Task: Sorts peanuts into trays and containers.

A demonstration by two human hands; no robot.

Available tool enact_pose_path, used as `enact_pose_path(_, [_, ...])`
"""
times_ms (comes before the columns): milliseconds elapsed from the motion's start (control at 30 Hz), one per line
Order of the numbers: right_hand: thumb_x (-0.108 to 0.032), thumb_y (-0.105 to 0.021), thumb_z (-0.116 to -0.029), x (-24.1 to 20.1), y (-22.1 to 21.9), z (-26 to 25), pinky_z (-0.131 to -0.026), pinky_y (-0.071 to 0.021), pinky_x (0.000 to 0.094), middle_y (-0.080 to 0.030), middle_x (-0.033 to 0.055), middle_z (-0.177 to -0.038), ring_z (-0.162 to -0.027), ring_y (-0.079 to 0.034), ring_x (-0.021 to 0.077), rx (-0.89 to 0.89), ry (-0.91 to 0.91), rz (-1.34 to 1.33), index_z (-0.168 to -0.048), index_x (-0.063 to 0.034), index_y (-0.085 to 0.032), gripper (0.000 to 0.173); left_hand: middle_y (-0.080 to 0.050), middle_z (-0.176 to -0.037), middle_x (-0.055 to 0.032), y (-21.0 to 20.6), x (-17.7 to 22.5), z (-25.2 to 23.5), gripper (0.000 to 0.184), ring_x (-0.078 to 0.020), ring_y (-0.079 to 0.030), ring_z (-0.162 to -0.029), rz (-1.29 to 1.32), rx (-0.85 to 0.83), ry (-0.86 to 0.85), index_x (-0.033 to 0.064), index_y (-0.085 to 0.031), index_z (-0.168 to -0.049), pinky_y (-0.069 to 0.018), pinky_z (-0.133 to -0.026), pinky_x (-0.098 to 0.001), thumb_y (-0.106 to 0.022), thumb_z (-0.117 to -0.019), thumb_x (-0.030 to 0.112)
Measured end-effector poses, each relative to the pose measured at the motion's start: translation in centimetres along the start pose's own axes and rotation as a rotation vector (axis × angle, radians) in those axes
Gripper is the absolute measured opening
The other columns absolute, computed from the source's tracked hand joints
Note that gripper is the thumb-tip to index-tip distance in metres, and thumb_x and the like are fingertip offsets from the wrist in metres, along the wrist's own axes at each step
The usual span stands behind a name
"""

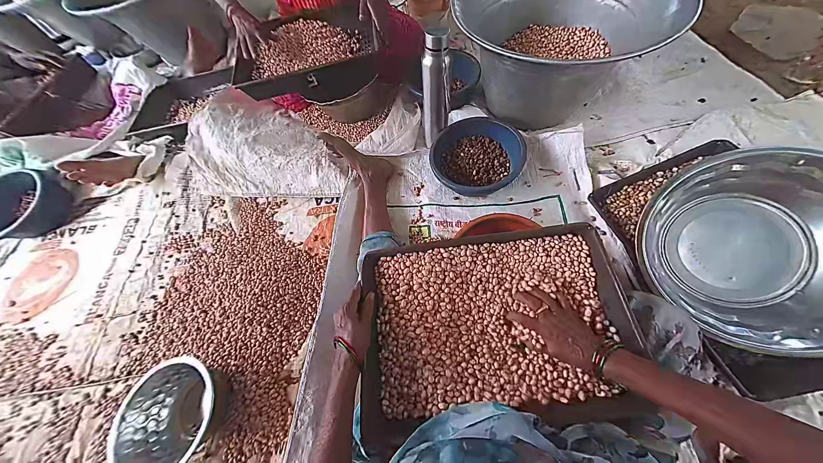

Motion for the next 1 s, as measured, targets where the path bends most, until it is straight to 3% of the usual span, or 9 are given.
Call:
enact_pose_path(133, [0.006,-0.066,-0.0817,-3.6,1.0,-7.7,-0.11,-0.0173,0.0796,-0.03,0.028,-0.163,-0.152,-0.015,0.0569,-0.028,-0.069,-0.125,-0.156,-0.0225,-0.046,0.082,-0.058,-0.134,-0.0345,0.0,0.0,-0.5,0.046,-0.0471,-0.055,-0.13,-0.012,-0.034,0.034,-0.0099,-0.048,-0.145,-0.0351,-0.114,-0.0566,-0.047,-0.1087,0.019])
enact_pose_path(267, [-0.021,-0.077,-0.0849,-10.4,-0.1,-9.7,-0.112,-0.0133,0.078,-0.042,0.0304,-0.154,-0.152,-0.016,0.0533,-0.15,-0.045,-0.193,-0.143,-0.0045,-0.058,0.063,-0.051,-0.146,-0.0307,-0.2,-0.1,-0.7,0.049,-0.0448,-0.05,-0.137,-0.189,-0.075,0.048,-0.0062,-0.042,-0.151,-0.0332,-0.116,-0.0556,-0.042,-0.1103,0.021])
enact_pose_path(367, [-0.026,-0.075,-0.0883,-11.4,-0.5,-6.1,-0.104,-0.0233,0.0807,-0.049,0.0245,-0.15,-0.149,-0.022,0.0533,-0.359,0.083,-0.196,-0.139,-0.0138,-0.064,0.053,-0.029,-0.162,-0.029,-2.2,0.0,-2.5,0.053,-0.0478,-0.027,-0.15,-0.463,0.048,-0.111,0.0005,-0.039,-0.155,-0.0237,-0.121,-0.0608,-0.046,-0.1027,0.01])
enact_pose_path(433, [-0.03,-0.073,-0.0926,-9.8,1.5,-3.2,-0.107,-0.0265,0.077,-0.042,0.0206,-0.158,-0.149,-0.029,0.0481,-0.422,0.097,-0.265,-0.143,-0.02,-0.062,0.053,-0.037,-0.159,-0.0263,-3.7,3.0,-3.5,0.048,-0.0471,-0.031,-0.149,-0.453,0.138,-0.294,0.0022,-0.05,-0.149,-0.0261,-0.118,-0.0638,-0.049,-0.1003,0.006])
enact_pose_path(533, [-0.02,-0.07,-0.0939,-4.0,6.4,0.3,-0.101,-0.0469,0.0587,-0.057,0.0255,-0.142,-0.126,-0.058,0.043,0.124,-0.079,-0.345,-0.13,-0.0057,-0.07,0.039,-0.048,-0.153,-0.0209,-5.1,11.5,-3.6,0.042,-0.0399,-0.035,-0.149,-0.405,-0.122,-0.431,0.0013,-0.054,-0.145,-0.0245,-0.119,-0.06,-0.048,-0.1072,0.018])
enact_pose_path(600, [-0.018,-0.07,-0.096,1.3,7.9,2.5,-0.099,-0.0471,0.0632,-0.058,0.0353,-0.133,-0.119,-0.059,0.0521,0.456,-0.397,-0.184,-0.134,0.0045,-0.063,0.045,-0.054,-0.147,-0.0208,-7.7,14.9,-4.6,0.047,-0.0386,-0.04,-0.146,-0.444,-0.297,-0.452,0.0004,-0.054,-0.143,-0.0253,-0.119,-0.0594,-0.049,-0.1083,0.031])
enact_pose_path(733, [-0.03,-0.065,-0.1018,6.5,4.5,7.4,-0.113,-0.0347,0.0594,-0.049,0.0394,-0.142,-0.135,-0.049,0.0498,0.364,-0.796,-0.447,-0.151,0.0107,-0.038,0.069,-0.066,-0.125,-0.0258,-9.6,15.8,-6.6,0.046,-0.0415,-0.061,-0.122,-0.371,-0.403,-0.425,-0.0031,-0.064,-0.126,-0.0441,-0.104,-0.0587,-0.046,-0.109,0.036])
enact_pose_path(800, [-0.022,-0.066,-0.0997,6.7,1.9,8.9,-0.106,-0.039,0.0581,-0.057,0.0385,-0.128,-0.123,-0.056,0.0457,0.474,-0.753,-0.622,-0.136,0.0148,-0.052,0.054,-0.067,-0.122,-0.0248,-8.6,14.5,-6.2,0.044,-0.0414,-0.062,-0.12,-0.323,-0.405,-0.419,-0.0019,-0.067,-0.123,-0.0434,-0.104,-0.0592,-0.045,-0.1096,0.034])
enact_pose_path(1000, [-0.015,-0.054,-0.1051,4.5,3.5,5.8,-0.071,-0.0452,0.0205,-0.056,-0.0034,-0.078,-0.071,-0.052,-0.0008,0.498,-0.507,-0.936,-0.093,-0.0014,-0.064,0.021,-0.069,-0.11,-0.0308,-2.0,6.9,-2.2,0.044,-0.0503,-0.066,-0.108,-0.258,-0.098,-0.373,-0.0076,-0.069,-0.114,-0.0454,-0.093,-0.0678,-0.049,-0.1072,0.03])
Point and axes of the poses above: each hand's wrist, its own z-axis away from the middle knuckle, its own y-axis out of the back of the hand, x = y × z, the point moved 3 cm from there along -z, towards the middle knuckle
